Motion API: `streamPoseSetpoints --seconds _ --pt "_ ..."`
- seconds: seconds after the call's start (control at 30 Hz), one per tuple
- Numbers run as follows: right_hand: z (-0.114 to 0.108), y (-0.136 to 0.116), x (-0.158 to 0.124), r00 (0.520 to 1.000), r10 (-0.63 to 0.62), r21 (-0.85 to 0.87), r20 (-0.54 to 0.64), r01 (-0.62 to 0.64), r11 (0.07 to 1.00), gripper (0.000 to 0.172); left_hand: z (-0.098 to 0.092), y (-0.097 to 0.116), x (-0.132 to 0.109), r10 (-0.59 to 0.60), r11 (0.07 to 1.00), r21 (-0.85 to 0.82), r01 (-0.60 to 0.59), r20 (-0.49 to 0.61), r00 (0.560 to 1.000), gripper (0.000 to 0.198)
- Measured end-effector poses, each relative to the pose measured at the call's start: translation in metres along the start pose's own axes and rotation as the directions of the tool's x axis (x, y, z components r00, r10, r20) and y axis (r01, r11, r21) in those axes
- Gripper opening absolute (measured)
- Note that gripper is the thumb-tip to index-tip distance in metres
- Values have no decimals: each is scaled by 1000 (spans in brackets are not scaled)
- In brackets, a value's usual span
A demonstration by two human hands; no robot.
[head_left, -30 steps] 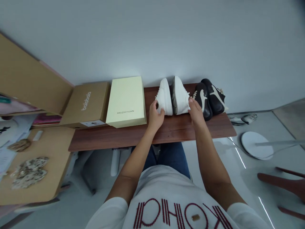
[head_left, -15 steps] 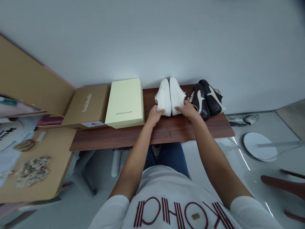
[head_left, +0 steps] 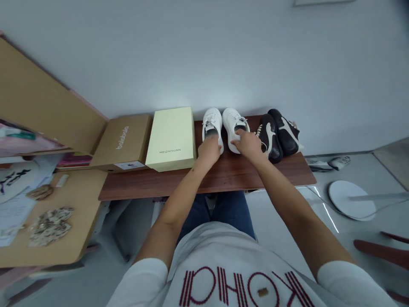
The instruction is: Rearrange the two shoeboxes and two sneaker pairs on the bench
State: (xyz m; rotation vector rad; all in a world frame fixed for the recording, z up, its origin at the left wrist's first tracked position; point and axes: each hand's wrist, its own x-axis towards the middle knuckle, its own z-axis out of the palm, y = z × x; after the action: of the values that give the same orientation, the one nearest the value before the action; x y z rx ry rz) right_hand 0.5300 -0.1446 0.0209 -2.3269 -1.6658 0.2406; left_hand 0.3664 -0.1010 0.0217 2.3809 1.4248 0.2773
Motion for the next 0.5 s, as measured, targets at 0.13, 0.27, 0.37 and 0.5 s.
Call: streamPoseSetpoints --seconds 0.13,0.27,0.37,0.5 --pt "10 -21 -7 999 -11 -137 50 18 990 34 8 6 -5 -25 994 104 21 46 999 32" --pt "19 -32 -9 994 -26 -180 101 44 983 26 18 3 -3 -45 995 96 41 41 998 30" --pt "21 -38 -8 994 -36 -179 103 55 982 25 21 1 0 -49 995 84 47 18 999 29" --pt "22 -45 -6 993 -35 -161 109 53 986 27 22 1 5 -62 995 82 61 8 998 28"
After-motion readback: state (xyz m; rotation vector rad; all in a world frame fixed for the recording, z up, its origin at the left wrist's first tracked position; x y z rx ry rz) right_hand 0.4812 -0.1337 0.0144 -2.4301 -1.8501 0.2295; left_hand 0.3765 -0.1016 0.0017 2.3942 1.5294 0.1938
